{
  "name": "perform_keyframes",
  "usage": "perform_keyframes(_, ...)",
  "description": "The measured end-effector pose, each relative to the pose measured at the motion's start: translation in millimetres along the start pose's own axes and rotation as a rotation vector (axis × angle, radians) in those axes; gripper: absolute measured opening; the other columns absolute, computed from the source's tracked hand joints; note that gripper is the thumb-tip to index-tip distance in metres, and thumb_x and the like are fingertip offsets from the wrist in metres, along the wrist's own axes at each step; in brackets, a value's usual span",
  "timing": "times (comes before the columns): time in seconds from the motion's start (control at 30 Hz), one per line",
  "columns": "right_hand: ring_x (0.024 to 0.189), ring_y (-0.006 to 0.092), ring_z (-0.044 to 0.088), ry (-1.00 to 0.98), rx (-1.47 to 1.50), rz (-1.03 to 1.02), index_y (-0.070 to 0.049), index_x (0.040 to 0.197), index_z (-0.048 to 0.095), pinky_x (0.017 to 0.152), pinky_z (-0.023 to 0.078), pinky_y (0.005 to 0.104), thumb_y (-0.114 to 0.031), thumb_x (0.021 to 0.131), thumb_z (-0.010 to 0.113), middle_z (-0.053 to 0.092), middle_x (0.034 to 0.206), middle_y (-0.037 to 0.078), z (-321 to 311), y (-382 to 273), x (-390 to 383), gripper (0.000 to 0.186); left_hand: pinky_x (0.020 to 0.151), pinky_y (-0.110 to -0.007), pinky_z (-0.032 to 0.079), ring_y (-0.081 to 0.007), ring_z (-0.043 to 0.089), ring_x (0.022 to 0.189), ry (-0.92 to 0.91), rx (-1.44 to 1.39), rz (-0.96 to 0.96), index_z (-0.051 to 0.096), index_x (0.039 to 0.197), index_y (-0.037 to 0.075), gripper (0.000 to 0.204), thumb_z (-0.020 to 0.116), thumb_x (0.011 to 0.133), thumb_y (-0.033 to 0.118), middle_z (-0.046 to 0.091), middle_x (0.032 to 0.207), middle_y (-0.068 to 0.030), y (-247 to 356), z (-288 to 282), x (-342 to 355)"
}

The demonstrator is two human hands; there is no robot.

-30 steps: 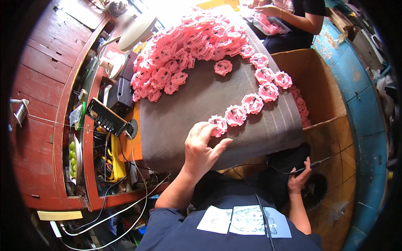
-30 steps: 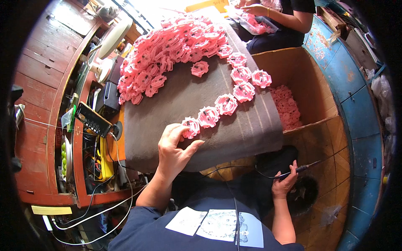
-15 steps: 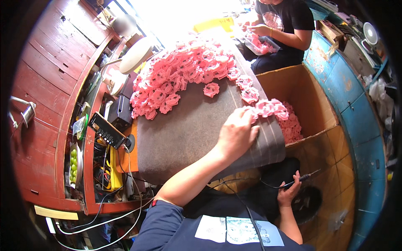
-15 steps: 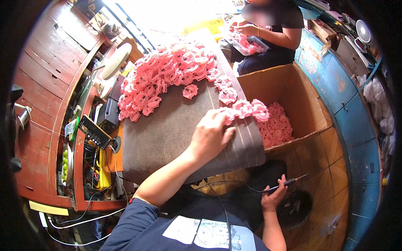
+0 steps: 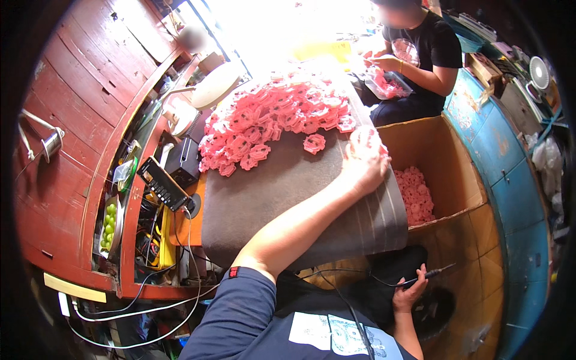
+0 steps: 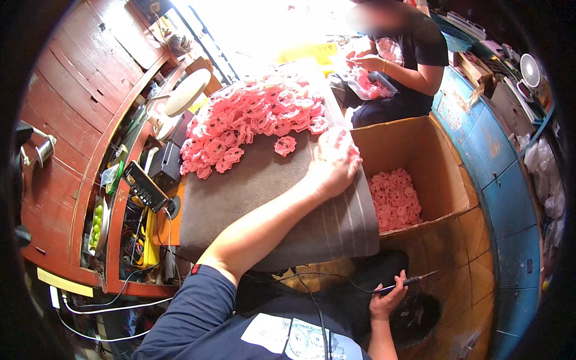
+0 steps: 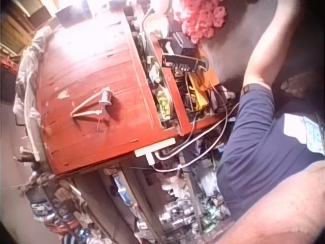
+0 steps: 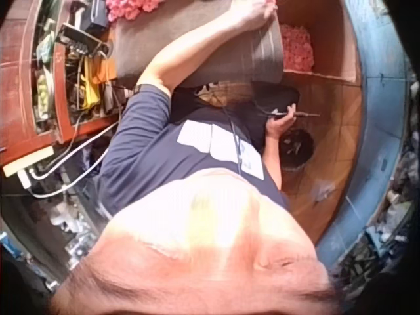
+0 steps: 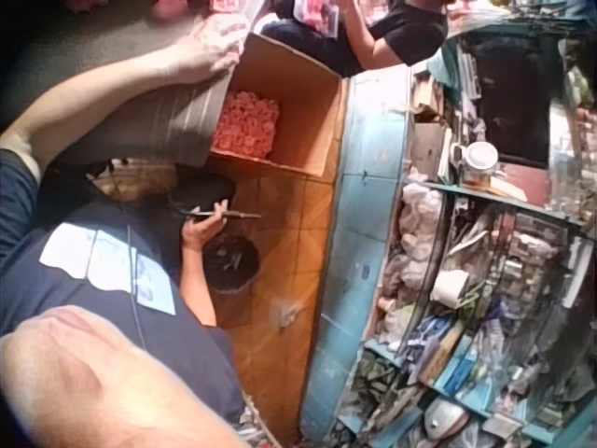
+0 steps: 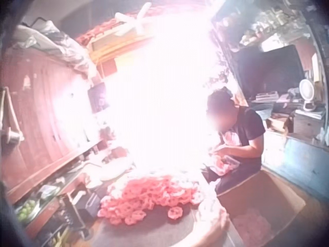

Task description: The person uses a soldering iron to apply heat to small pink plastic components on a workbench. They pick up individual parts, apply the soldering iron to specific points, and place the finished pieces back on the table. A second person is visible in the background performing similar work.

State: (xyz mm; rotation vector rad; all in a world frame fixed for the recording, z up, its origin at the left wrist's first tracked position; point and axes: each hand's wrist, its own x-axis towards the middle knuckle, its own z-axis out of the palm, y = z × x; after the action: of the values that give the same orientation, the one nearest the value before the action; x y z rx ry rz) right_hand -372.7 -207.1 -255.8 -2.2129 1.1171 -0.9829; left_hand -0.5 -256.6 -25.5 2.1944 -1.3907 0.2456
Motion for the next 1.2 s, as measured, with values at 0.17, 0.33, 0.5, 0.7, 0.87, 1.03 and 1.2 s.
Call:
perform_keyframes(0.17,0.143,0.0485,0.046,-0.012,-0.038,-0.021,-0.001,0.140,0.045,0.120,0.028,0.0593,-0.026,0.099,0.065,0.048,0.157,0.031,1.7,3.8,0.2,0.052,0.115,-0.055,0.040,-0.0442,0.048,0.137,-0.025,-0.240,0.191,0.061,0.128,-0.003,0.049,0.077,0.090,0.025,0.055,0.136,-0.0249,29.4,28.5,4.0)
perform_keyframes(0.33,0.142,0.0478,0.047,-0.014,-0.055,-0.040,-0.001,0.139,0.046,0.120,0.029,0.0585,-0.028,0.100,0.064,0.048,0.157,0.030,-0.7,9.8,0.4,0.051,0.107,-0.053,0.047,-0.0422,0.055,0.127,0.129,-0.172,0.323,0.065,0.119,-0.001,0.046,0.081,0.086,0.028,0.058,0.127,-0.0235,34.7,23.7,5.2)
perform_keyframes(0.5,0.142,0.0482,0.047,-0.003,-0.040,-0.038,0.001,0.138,0.046,0.118,0.033,0.0559,-0.031,0.102,0.064,0.049,0.157,0.030,1.9,11.3,-3.2,0.051,0.107,-0.051,0.048,-0.0410,0.057,0.126,-0.008,-0.049,0.311,0.067,0.117,-0.001,0.043,0.078,0.088,0.029,0.060,0.129,-0.0226,-9.4,-18.0,-12.6)
perform_keyframes(0.7,0.142,0.0484,0.048,0.099,-0.024,-0.190,-0.001,0.133,0.045,0.120,0.033,0.0589,-0.023,0.103,0.063,0.049,0.155,0.031,-22.6,-30.5,32.9,0.041,0.099,-0.048,0.053,-0.0399,0.063,0.115,0.082,-0.360,0.312,0.066,0.117,0.002,0.032,0.078,0.092,0.018,0.065,0.120,-0.0203,-37.9,-73.8,-72.1)
perform_keyframes(0.87,0.133,0.0513,0.055,0.013,0.139,-0.430,-0.003,0.131,0.045,0.113,0.039,0.0628,-0.021,0.110,0.047,0.055,0.147,0.033,-66.7,-149.4,105.5,0.028,0.094,-0.038,0.056,-0.0233,0.066,0.109,-0.463,-0.972,0.047,0.062,0.134,0.003,0.050,0.082,0.094,0.024,0.066,0.117,-0.0147,7.2,-116.5,-145.0)
perform_keyframes(1.03,0.127,0.0470,0.062,-0.240,0.219,-0.746,-0.004,0.130,0.059,0.107,0.044,0.0567,-0.037,0.108,0.052,0.061,0.141,0.030,-49.9,-240.8,155.5,0.040,0.097,-0.036,0.056,-0.0178,0.063,0.107,-0.774,-1.441,-0.038,0.050,0.146,0.002,0.054,0.075,0.101,0.018,0.064,0.118,-0.0121,25.6,-96.8,-170.7)
perform_keyframes(1.2,0.096,0.0444,0.071,-0.364,0.324,-0.857,0.002,0.144,0.053,0.084,0.056,0.0517,0.003,0.079,0.069,0.067,0.130,0.031,-30.7,-276.9,170.9,0.066,0.065,-0.026,0.052,-0.0090,0.061,0.073,-0.640,-1.546,-0.271,0.053,0.140,0.003,0.030,0.055,0.113,0.015,0.063,0.097,-0.0039,-12.0,-127.7,-171.6)
